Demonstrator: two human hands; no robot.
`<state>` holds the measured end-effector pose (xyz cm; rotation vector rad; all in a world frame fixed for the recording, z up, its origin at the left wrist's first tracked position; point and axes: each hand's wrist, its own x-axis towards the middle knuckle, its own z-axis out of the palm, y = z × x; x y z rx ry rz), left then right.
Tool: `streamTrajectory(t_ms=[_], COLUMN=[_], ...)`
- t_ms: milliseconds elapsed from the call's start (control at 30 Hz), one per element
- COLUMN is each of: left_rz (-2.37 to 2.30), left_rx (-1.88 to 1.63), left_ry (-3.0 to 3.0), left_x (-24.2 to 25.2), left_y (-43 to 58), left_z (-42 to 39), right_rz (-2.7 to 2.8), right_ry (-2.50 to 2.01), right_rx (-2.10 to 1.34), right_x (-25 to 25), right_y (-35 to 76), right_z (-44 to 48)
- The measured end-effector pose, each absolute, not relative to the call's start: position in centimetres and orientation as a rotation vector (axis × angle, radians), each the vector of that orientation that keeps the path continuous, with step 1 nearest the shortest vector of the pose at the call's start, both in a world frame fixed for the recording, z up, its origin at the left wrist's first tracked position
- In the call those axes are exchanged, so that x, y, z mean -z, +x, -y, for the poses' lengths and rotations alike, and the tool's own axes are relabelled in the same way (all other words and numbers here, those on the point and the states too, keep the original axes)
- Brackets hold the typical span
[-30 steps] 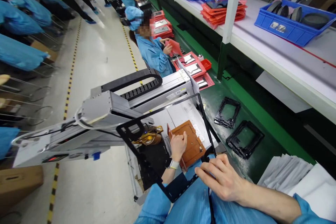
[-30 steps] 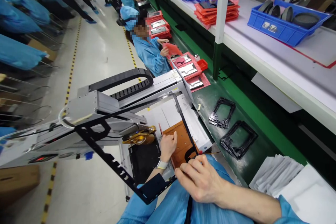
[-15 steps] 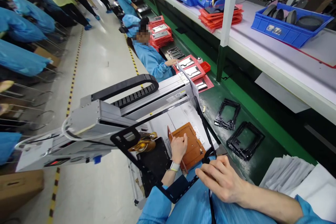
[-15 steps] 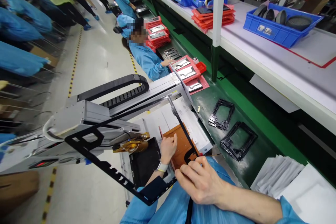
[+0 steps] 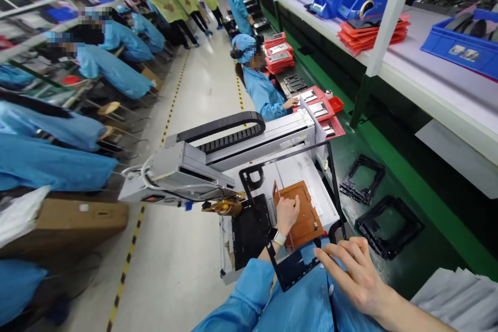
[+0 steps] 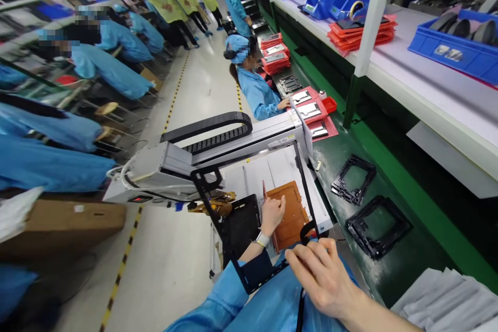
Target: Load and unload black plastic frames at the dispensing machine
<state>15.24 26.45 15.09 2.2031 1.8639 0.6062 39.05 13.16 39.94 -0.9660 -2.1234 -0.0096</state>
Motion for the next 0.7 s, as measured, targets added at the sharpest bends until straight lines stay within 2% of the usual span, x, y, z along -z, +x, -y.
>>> streamTrajectory(t_ms=[700], left_rz=[-1.839], left_rx=[-0.653], left_ry=[2.117], left_x=[-16.2], left_y=[15.4], left_z=[-26.3], right_rz=[2.086], right_ry=[-1.058], right_rx=[-0.089], right_x=[-39.2], right_y=[39.5], right_z=[-13.2])
